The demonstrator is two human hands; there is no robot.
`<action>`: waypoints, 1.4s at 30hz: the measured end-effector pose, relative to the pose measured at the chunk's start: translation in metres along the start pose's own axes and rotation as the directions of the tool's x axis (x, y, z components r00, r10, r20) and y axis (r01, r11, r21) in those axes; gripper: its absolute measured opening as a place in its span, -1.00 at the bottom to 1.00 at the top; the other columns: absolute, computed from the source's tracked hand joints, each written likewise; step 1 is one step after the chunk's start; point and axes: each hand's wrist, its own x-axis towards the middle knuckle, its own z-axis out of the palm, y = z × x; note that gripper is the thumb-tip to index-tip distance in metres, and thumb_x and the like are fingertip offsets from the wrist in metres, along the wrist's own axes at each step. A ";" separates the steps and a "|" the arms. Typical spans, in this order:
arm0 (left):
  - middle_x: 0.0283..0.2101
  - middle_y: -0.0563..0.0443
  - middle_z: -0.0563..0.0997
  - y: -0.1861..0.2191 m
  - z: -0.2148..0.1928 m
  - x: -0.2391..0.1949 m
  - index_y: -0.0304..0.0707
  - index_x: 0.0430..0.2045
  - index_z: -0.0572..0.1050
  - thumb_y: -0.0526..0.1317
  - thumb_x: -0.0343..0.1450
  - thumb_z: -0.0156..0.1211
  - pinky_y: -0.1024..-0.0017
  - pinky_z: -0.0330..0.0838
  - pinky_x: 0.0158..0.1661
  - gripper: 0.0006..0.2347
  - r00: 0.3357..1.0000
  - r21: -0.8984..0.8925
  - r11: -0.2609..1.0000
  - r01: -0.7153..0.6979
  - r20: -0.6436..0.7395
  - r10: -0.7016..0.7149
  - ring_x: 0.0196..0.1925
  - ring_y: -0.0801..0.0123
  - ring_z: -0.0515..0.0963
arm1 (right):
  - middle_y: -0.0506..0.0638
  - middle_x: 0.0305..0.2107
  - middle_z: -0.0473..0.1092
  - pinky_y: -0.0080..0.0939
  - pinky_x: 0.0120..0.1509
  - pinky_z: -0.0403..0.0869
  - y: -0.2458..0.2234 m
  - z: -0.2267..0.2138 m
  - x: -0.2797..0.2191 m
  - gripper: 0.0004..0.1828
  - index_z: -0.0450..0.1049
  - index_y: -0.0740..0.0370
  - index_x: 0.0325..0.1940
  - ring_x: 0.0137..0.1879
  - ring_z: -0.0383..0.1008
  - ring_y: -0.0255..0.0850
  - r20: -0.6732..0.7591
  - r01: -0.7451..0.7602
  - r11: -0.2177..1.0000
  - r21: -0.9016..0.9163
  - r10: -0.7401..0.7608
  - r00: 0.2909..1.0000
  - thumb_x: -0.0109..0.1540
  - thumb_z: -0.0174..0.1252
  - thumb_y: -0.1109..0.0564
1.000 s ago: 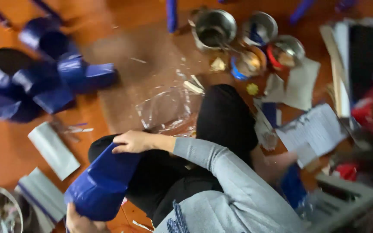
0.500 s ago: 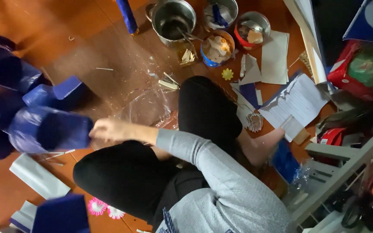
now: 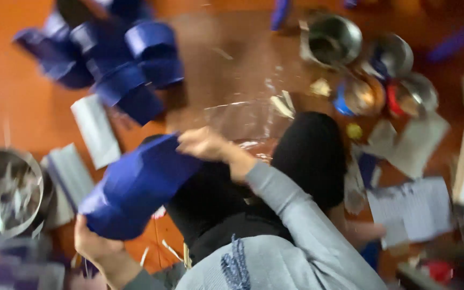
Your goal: Assembling decorative paper crowns by gluing colorful paper cutouts onto blue cylindrical bases.
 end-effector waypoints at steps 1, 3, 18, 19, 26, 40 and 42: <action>0.10 -0.03 0.50 0.024 0.030 -0.054 -0.17 0.05 0.44 0.08 0.42 0.23 0.34 0.42 0.06 -0.57 0.995 -0.144 0.985 -0.095 0.022 0.099 0.08 0.34 0.58 | 0.08 -0.27 0.51 -0.03 -0.06 0.51 0.010 -0.022 0.004 -0.85 0.51 0.18 -0.19 -0.16 0.53 0.01 -0.113 0.269 0.900 -0.344 -0.324 0.939 0.17 0.27 0.17; -0.08 0.09 0.65 0.056 0.040 -0.109 -0.27 -0.12 0.53 -0.14 0.48 -0.01 0.61 0.53 -0.07 -0.75 0.975 -0.312 0.925 -0.216 -0.023 0.220 -0.12 0.50 0.64 | 0.04 -0.33 0.49 -0.12 -0.18 0.51 0.041 -0.054 0.001 -0.92 0.50 0.32 -0.32 -0.27 0.51 -0.06 -0.075 0.483 0.622 -0.616 -0.657 0.750 0.15 0.29 0.30; -0.26 -0.16 0.61 -0.051 0.157 0.116 -0.17 -0.34 0.47 -0.09 0.43 0.26 0.08 0.59 -0.14 -0.82 0.993 -0.574 0.819 0.010 0.104 0.061 -0.23 0.13 0.69 | 0.19 -0.59 0.36 -0.11 -0.50 0.61 0.160 0.025 0.050 -0.68 0.33 0.21 -0.36 -0.53 0.55 -0.02 -0.452 -0.507 0.662 0.552 0.748 0.486 0.33 0.11 -0.05; -0.10 -0.15 0.52 -0.052 0.171 0.135 -0.18 -0.17 0.40 -0.05 0.48 0.15 0.05 0.52 -0.04 -0.77 0.989 -0.533 0.845 0.025 0.136 0.056 -0.09 0.15 0.62 | 0.18 -0.56 0.33 -0.13 -0.46 0.63 0.156 0.029 0.066 -0.71 0.29 0.21 -0.30 -0.51 0.56 -0.01 -0.418 -0.466 0.646 0.605 0.755 0.504 0.35 0.08 -0.03; -0.30 -0.29 0.63 -0.032 0.161 0.195 -0.34 -0.28 0.57 -0.16 0.52 -0.05 0.04 0.47 -0.24 -0.75 0.375 0.659 0.080 -0.748 0.320 0.870 -0.23 -0.14 0.62 | 0.24 -0.08 0.31 -0.08 0.00 0.55 0.124 0.042 0.122 -0.47 0.05 0.28 0.40 -0.06 0.52 0.02 -0.223 -0.427 0.740 0.520 0.600 0.768 0.38 -0.01 0.13; -0.32 -0.16 0.60 -0.021 0.121 0.179 -0.24 -0.42 0.49 -0.31 0.24 0.02 0.16 0.44 -0.18 -0.87 0.889 0.753 0.649 -0.106 -0.221 0.401 -0.22 -0.06 0.56 | 0.09 -0.06 0.45 -0.30 0.15 0.36 0.186 0.048 0.039 -0.69 0.42 0.36 0.12 0.02 0.43 -0.19 -0.109 -0.553 0.805 0.216 0.582 0.806 0.28 0.04 0.25; -0.35 -0.20 0.58 -0.022 0.106 0.158 -0.30 -0.44 0.46 -0.34 0.22 -0.02 0.17 0.43 -0.20 -0.86 0.866 0.652 0.725 -0.222 -0.210 0.454 -0.26 -0.08 0.54 | 0.09 -0.05 0.44 -0.30 0.18 0.33 0.188 0.044 0.024 -0.69 0.41 0.36 0.12 0.04 0.41 -0.19 -0.066 -0.549 0.804 0.228 0.576 0.815 0.29 0.01 0.28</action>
